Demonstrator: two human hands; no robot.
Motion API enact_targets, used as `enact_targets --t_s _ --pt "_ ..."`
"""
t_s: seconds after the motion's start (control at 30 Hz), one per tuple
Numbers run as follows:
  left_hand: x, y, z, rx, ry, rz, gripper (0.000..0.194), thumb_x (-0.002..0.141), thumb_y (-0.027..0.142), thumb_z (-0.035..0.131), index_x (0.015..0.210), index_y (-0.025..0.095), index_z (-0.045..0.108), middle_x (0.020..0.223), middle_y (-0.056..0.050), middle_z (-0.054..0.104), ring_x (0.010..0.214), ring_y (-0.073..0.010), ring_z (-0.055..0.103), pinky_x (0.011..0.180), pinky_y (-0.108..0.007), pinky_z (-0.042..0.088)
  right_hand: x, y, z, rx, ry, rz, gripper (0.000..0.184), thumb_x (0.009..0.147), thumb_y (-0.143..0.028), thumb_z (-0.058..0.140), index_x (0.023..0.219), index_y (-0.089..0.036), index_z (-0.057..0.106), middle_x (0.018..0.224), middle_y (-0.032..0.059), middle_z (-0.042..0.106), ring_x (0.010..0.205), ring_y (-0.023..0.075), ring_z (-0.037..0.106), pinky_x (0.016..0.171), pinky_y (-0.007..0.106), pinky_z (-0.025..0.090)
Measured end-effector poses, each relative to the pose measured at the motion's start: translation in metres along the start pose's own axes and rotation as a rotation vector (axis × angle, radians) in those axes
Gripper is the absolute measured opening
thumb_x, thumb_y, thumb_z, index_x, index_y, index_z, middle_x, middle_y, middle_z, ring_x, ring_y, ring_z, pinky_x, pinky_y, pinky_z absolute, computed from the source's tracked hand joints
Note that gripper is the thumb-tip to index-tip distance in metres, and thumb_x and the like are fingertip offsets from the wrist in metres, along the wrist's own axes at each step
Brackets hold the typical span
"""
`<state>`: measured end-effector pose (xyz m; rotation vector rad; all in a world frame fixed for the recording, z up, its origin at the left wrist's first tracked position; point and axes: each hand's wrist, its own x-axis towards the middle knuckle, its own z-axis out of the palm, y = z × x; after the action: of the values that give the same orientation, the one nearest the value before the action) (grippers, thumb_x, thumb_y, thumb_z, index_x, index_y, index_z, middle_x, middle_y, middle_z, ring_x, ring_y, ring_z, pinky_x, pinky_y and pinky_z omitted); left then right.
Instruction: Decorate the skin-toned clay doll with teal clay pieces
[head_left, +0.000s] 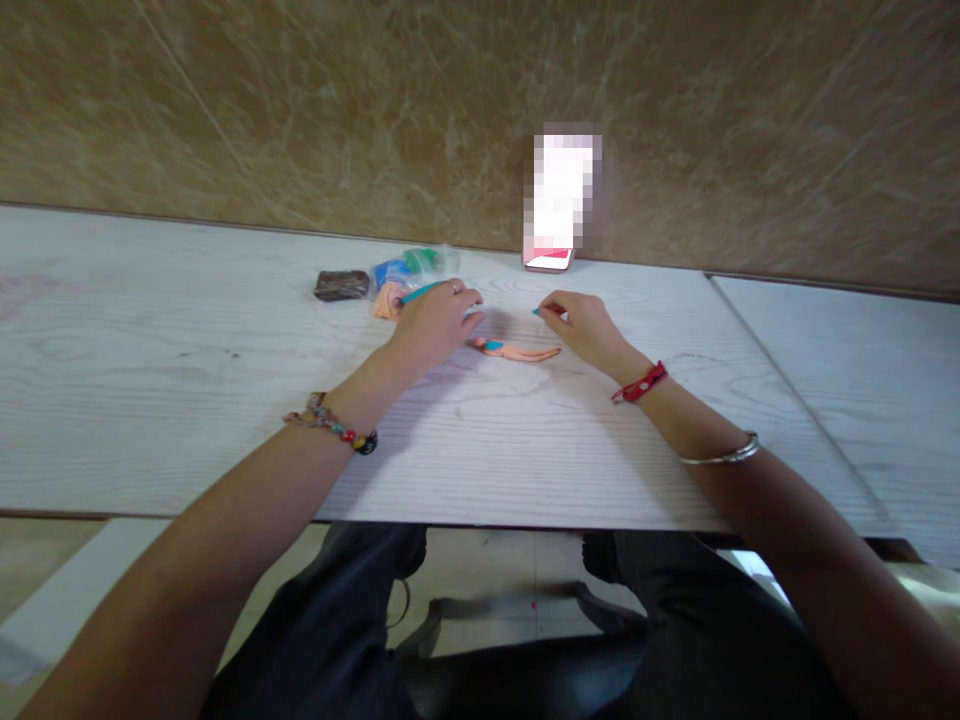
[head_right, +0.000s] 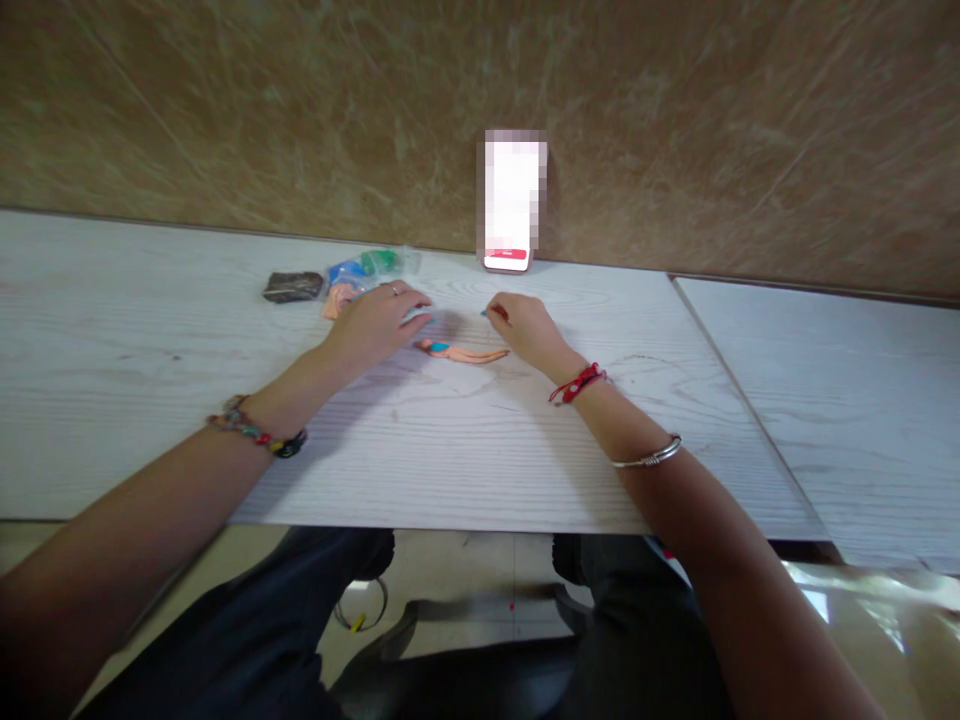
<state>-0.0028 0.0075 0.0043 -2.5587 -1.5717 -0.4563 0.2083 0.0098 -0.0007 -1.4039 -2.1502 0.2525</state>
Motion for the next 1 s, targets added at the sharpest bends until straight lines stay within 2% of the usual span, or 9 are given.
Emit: enact_targets --t_s 0.1,0.17,0.23,0.37,0.57,0.67,0.83,0.93,1.0 --pt "0.001 -0.002 0.001 -0.020 -0.001 0.010 0.025 0.088 0.027 0.045 0.102 0.013 0.061 0.104 -0.010 0.061 0.097 -0.0209 0.056 0.082 -0.031 0.041 0.001 0.012 -0.005 0.298 0.109 0.133 0.018 0.077 -0.015 0.055 0.089 -0.012 0.068 0.077 0.0055 0.068 0.068 0.0135 0.062 0.066 0.027 0.049" --pt "0.002 -0.003 0.001 -0.043 -0.007 0.024 0.025 0.088 0.026 0.045 0.102 0.014 0.061 0.103 -0.010 0.061 0.096 -0.0203 0.056 0.083 -0.031 0.041 0.001 0.019 -0.009 0.393 0.128 0.167 0.023 0.076 -0.017 0.056 0.095 -0.013 0.068 0.074 0.0038 0.067 0.062 0.0113 0.060 0.060 0.026 0.048" --pt "0.002 -0.004 0.002 -0.069 -0.012 0.043 0.025 0.088 0.026 0.044 0.102 0.014 0.061 0.102 -0.009 0.062 0.095 -0.0194 0.056 0.083 -0.031 0.041 0.001 0.021 -0.012 0.408 0.117 0.178 0.024 0.076 -0.018 0.056 0.095 -0.013 0.069 0.069 0.0021 0.065 0.055 0.0093 0.056 0.054 0.024 0.046" --pt "0.002 -0.005 0.003 -0.101 -0.010 0.054 0.024 0.087 0.026 0.044 0.100 0.015 0.062 0.102 -0.008 0.062 0.092 -0.0189 0.056 0.081 -0.030 0.041 -0.002 0.016 -0.014 0.427 0.096 0.195 0.016 0.077 -0.022 0.058 0.078 -0.011 0.069 0.055 -0.0008 0.058 0.045 0.0065 0.049 0.048 0.022 0.042" --pt "0.000 -0.005 0.004 -0.106 0.009 0.036 0.023 0.086 0.028 0.046 0.098 0.018 0.063 0.102 -0.008 0.063 0.096 -0.0204 0.054 0.083 -0.032 0.040 -0.004 0.009 -0.012 0.521 0.059 0.173 0.022 0.072 -0.033 0.067 0.066 -0.012 0.064 0.044 -0.0047 0.049 0.041 0.0048 0.043 0.043 0.020 0.036" --pt "0.001 -0.005 0.003 -0.088 -0.014 0.041 0.024 0.086 0.027 0.045 0.099 0.017 0.063 0.102 -0.008 0.063 0.095 -0.0200 0.055 0.083 -0.032 0.040 -0.006 0.010 -0.011 0.560 0.036 0.187 0.020 0.069 -0.031 0.070 0.067 -0.011 0.065 0.047 -0.0033 0.053 0.042 0.0050 0.046 0.043 0.020 0.037" --pt "0.002 -0.004 0.002 -0.086 -0.036 0.048 0.026 0.086 0.025 0.043 0.100 0.014 0.063 0.100 -0.009 0.063 0.093 -0.0193 0.056 0.081 -0.031 0.041 -0.006 0.011 -0.008 0.642 -0.042 0.362 0.009 0.076 -0.017 0.062 0.080 -0.011 0.067 0.062 0.0020 0.064 0.048 0.0064 0.056 0.045 0.019 0.043" --pt "0.002 -0.005 0.002 -0.092 -0.035 0.066 0.026 0.086 0.024 0.043 0.100 0.013 0.063 0.100 -0.009 0.063 0.092 -0.0185 0.056 0.081 -0.029 0.041 -0.005 0.014 -0.008 0.581 -0.014 0.360 0.014 0.079 -0.022 0.059 0.071 -0.011 0.064 0.056 0.0010 0.061 0.043 0.0062 0.054 0.041 0.018 0.042" --pt "0.002 -0.006 0.002 -0.092 -0.036 0.074 0.026 0.086 0.024 0.043 0.100 0.014 0.063 0.100 -0.009 0.063 0.092 -0.0183 0.056 0.081 -0.029 0.041 -0.006 0.018 -0.008 0.490 -0.008 0.319 0.017 0.075 -0.026 0.064 0.066 -0.012 0.062 0.050 -0.0008 0.058 0.039 0.0058 0.051 0.038 0.018 0.040"
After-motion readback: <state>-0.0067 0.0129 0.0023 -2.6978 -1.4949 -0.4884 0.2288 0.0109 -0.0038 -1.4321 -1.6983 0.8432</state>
